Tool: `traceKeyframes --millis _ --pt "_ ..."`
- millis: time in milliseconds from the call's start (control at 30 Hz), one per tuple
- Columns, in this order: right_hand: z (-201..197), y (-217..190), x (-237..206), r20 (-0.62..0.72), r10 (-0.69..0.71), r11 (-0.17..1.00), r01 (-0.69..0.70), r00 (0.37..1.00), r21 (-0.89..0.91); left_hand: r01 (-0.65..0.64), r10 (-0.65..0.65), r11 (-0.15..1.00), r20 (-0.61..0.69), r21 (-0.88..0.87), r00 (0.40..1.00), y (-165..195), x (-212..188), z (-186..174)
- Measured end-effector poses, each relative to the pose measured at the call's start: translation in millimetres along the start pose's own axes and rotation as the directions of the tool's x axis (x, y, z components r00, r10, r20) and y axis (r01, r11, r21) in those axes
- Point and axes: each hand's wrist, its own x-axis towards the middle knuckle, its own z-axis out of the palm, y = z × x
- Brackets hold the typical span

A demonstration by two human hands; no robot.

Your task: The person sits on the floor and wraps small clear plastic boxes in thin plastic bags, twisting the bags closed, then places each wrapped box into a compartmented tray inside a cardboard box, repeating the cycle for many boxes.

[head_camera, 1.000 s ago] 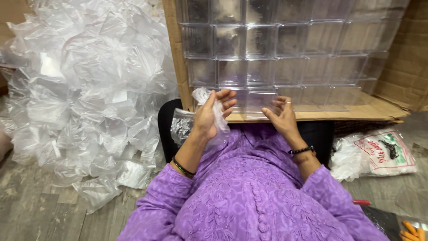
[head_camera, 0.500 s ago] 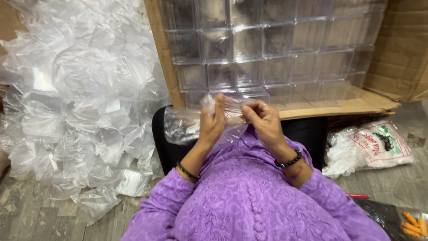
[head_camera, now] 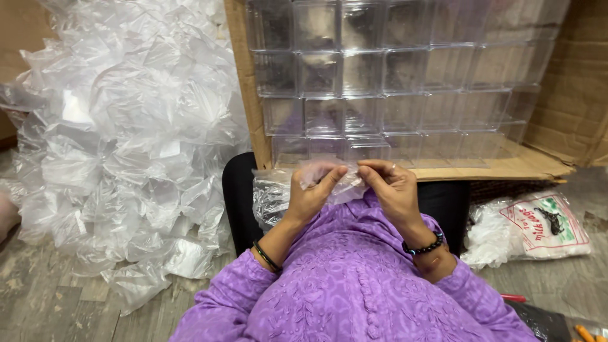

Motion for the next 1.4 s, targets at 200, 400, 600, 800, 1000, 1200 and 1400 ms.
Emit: traceKeyframes --millis 200,400,600,800,1000,1200,1400 --pt "3 12 -6 -0.036 -0.022 0.999 0.023 0.999 0.031 0.080 -0.044 0.960 0.138 -0.269 0.989 -7 0 6" --pt "0 23 -10 0.015 0.027 0.956 -0.030 1.000 0.291 0.165 -0.137 0.954 0.125 -0.250 0.983 -29 -13 11" --pt "-27 42 -18 0.255 0.334 0.810 -0.415 0.907 0.415 0.543 -0.409 0.713 0.366 -0.443 0.836 -47 -29 1" --pt "-84 1 -26 0.273 0.375 0.927 -0.362 0.886 -0.098 0.783 -0.286 0.414 0.750 -0.464 0.596 -39 -21 -72" --pt "-55 24 46 -0.239 -0.181 0.786 -0.006 0.954 -0.619 0.380 -0.381 0.925 0.044 0.022 0.924 -99 52 17" --pt "-54 58 58 -0.323 -0.004 0.897 -0.139 0.946 -0.420 0.333 -0.350 0.936 -0.192 -0.115 0.917 -125 55 53" --pt "-63 80 31 -0.173 0.227 0.973 -0.232 0.958 -0.007 0.511 -0.558 0.741 0.025 -0.437 0.830 -137 21 32"
